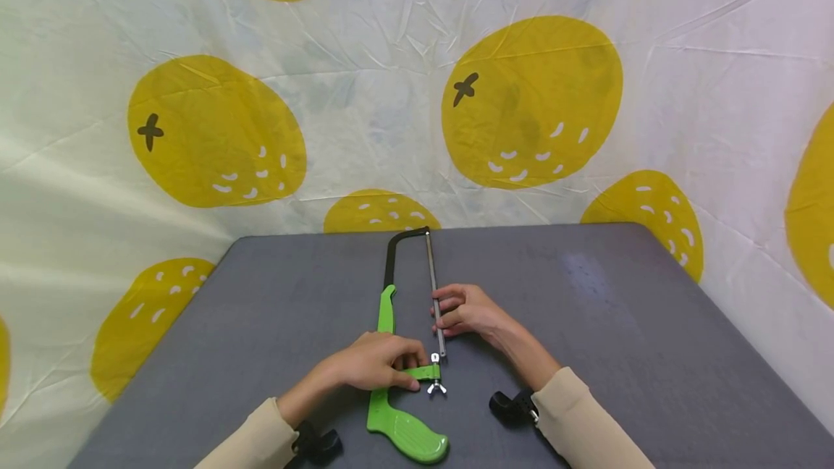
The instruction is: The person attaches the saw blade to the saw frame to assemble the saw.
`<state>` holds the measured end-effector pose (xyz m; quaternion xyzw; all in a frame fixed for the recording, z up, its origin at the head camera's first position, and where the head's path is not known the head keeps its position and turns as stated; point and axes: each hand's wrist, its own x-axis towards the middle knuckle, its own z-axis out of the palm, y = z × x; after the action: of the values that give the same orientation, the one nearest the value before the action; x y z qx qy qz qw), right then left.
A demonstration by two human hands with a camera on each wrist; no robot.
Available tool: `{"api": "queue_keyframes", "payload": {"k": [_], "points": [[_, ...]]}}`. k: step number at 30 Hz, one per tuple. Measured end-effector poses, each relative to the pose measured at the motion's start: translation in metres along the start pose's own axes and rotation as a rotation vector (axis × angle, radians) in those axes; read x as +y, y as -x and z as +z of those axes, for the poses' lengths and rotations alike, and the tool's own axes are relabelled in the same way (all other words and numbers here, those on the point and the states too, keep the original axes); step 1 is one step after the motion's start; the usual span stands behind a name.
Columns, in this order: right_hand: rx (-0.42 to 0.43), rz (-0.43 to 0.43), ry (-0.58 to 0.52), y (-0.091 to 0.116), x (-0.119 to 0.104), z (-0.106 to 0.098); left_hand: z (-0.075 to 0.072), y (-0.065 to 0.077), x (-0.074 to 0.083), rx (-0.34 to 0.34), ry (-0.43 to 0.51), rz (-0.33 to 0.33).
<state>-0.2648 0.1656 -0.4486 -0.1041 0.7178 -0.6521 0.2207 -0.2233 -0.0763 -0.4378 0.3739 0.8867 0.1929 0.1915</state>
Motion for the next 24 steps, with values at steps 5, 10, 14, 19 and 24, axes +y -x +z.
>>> {"api": "queue_keyframes", "payload": {"k": [5,10,14,19,24], "points": [[-0.010,-0.003,-0.012,-0.0008,0.0022,0.0013,0.0006,0.0001,-0.0007,0.005,-0.005,0.000],[-0.022,-0.027,-0.021,-0.0007,0.0032,0.0022,0.0012,0.0000,-0.0012,0.004,-0.005,0.001],[-0.028,-0.039,-0.022,0.0000,0.0034,0.0030,0.0010,-0.0003,-0.0013,0.003,-0.002,0.003],[-0.030,-0.042,-0.017,-0.0003,0.0038,0.0052,0.0008,-0.0002,-0.0019,0.002,0.000,0.008],[-0.024,-0.039,-0.012,-0.0007,0.0045,0.0056,0.0012,-0.0002,-0.0022,0.004,-0.007,0.009]]}}
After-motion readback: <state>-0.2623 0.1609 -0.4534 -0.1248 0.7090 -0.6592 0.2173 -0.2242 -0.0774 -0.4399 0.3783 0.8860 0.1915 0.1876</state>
